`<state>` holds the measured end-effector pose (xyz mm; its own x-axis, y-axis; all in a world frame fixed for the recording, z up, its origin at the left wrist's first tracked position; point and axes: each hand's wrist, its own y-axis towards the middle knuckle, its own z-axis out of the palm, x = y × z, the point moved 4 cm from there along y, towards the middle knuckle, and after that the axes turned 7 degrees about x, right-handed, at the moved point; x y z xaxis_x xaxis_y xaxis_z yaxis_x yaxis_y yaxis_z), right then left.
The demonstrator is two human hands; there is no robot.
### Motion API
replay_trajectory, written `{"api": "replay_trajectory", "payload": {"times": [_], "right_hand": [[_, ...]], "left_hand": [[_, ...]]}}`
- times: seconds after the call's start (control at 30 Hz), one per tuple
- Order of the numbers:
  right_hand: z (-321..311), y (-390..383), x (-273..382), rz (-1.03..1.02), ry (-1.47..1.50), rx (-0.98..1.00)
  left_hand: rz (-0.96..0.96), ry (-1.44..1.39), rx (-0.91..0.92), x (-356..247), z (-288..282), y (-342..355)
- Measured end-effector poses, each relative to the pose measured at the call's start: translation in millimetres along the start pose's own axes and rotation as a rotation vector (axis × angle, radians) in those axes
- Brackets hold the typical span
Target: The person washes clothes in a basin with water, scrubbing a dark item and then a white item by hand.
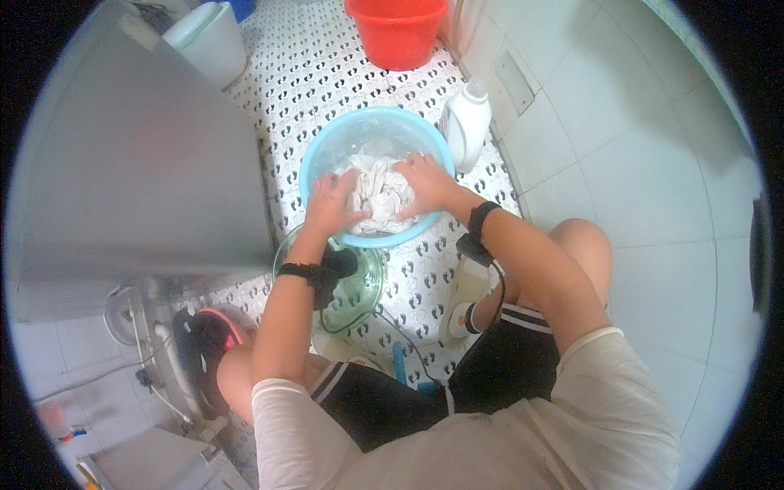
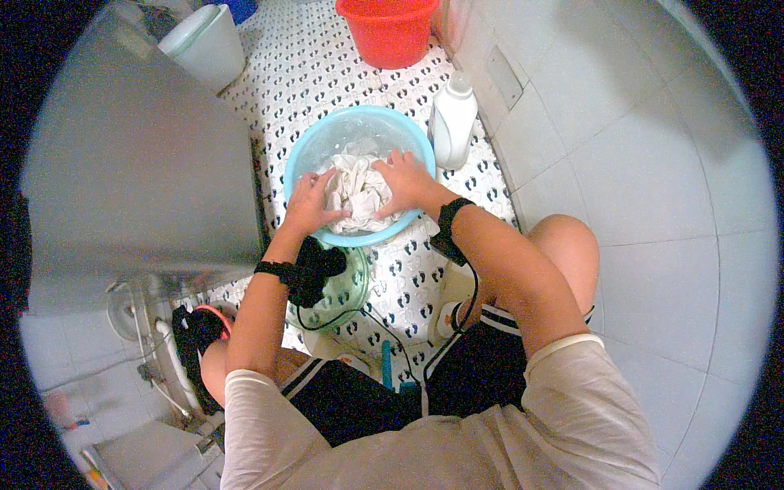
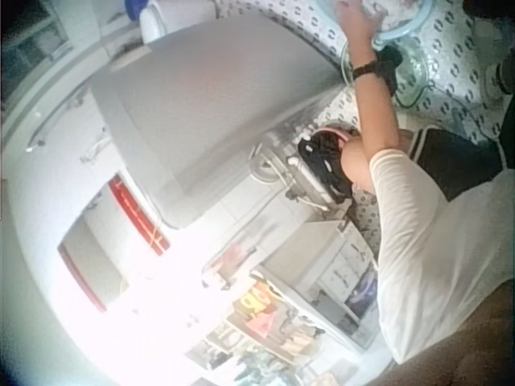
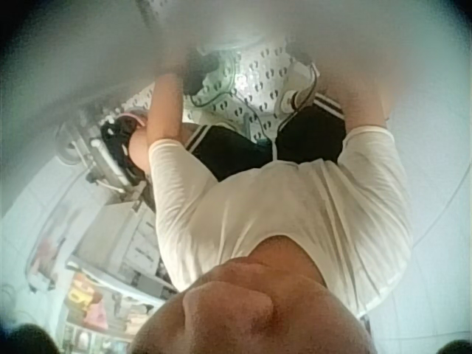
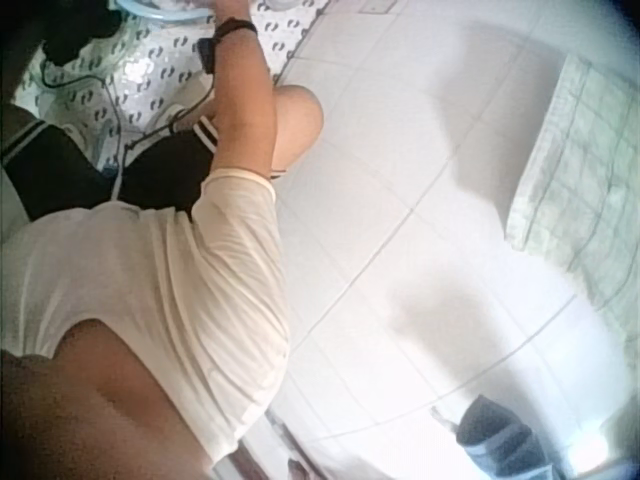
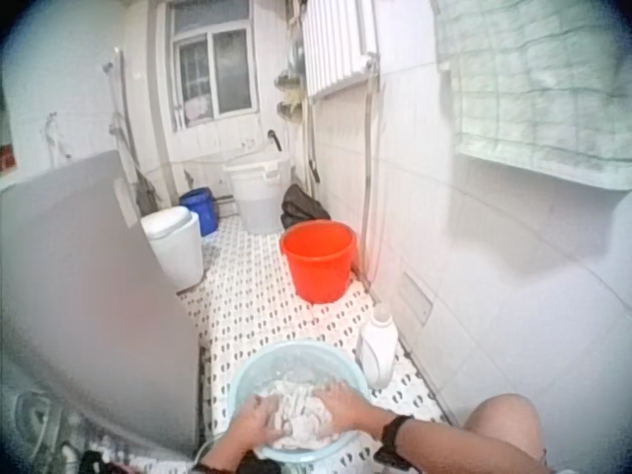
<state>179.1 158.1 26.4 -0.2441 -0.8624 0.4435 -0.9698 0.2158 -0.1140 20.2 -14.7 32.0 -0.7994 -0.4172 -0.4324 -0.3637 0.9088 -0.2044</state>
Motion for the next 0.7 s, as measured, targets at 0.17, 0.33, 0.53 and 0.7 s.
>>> {"api": "replay_trajectory", "payload": {"times": [0.17,0.33,0.53,0.7], "right_hand": [[35.1,11.3,-16.7,0.039,0.016,0.092],[34.5,33.8,-10.3,-0.011,0.061,0.087],[30.6,56.1,-21.0,-0.095,0.250,0.129],[36.5,76.8,-18.5,-0.143,0.386,0.217]], "left_hand": [[-0.013,0.068,0.023,5.5,22.2,22.1],[-0.054,-0.100,0.128,20.4,37.7,37.3],[0.099,-0.334,0.134,31.5,47.0,65.3],[0.065,-0.225,0.272,40.5,52.1,80.0]]}}
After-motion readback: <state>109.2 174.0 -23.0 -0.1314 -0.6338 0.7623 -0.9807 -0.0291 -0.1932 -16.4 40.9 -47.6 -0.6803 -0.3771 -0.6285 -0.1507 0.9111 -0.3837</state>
